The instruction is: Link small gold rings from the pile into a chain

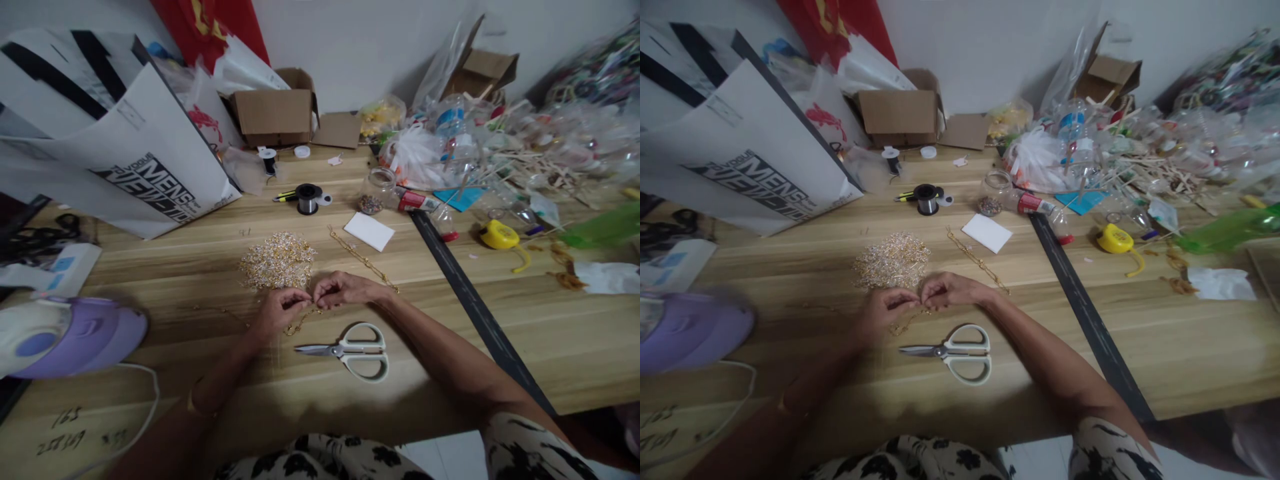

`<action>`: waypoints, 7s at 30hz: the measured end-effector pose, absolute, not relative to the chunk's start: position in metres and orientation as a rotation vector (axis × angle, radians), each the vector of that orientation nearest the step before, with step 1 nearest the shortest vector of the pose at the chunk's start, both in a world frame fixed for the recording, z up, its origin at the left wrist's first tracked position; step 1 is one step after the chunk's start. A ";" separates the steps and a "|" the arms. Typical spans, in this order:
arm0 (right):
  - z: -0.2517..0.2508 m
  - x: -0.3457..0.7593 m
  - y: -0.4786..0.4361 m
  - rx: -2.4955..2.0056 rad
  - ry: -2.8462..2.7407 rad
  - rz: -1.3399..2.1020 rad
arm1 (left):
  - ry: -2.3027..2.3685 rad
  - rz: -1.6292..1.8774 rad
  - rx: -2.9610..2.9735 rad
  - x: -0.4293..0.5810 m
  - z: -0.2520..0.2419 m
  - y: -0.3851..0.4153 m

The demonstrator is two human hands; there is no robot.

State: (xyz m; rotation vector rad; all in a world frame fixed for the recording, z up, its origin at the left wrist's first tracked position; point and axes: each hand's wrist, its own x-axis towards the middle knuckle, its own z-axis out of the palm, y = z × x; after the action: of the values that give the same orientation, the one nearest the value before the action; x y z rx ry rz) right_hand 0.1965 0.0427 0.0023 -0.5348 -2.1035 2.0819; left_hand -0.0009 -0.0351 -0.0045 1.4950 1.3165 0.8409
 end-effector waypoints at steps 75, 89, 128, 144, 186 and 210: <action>-0.006 0.199 0.030 -0.835 -1.865 1.967 | 1.397 0.789 1.768 0.015 0.009 -0.024; -0.014 0.200 0.031 -0.814 -1.866 1.922 | 1.349 0.752 2.067 0.002 0.008 -0.021; -0.007 0.202 0.031 -0.631 -2.136 1.803 | 1.348 0.386 2.473 -0.019 0.016 -0.085; -0.005 0.202 0.031 -0.630 -2.142 1.780 | 1.806 0.515 2.387 0.001 0.023 0.016; 0.002 0.206 0.035 -0.533 -2.180 1.835 | 1.425 0.788 1.657 0.019 0.004 0.059; -0.004 0.210 0.041 -0.573 -2.108 2.075 | 1.402 0.709 1.861 0.017 0.001 0.065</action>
State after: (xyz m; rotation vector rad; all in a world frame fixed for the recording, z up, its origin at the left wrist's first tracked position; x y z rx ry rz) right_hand 0.2097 0.0405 -0.0036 -0.5726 -2.1083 2.0752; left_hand 0.0165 0.0648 0.0014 1.8614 1.4020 0.7085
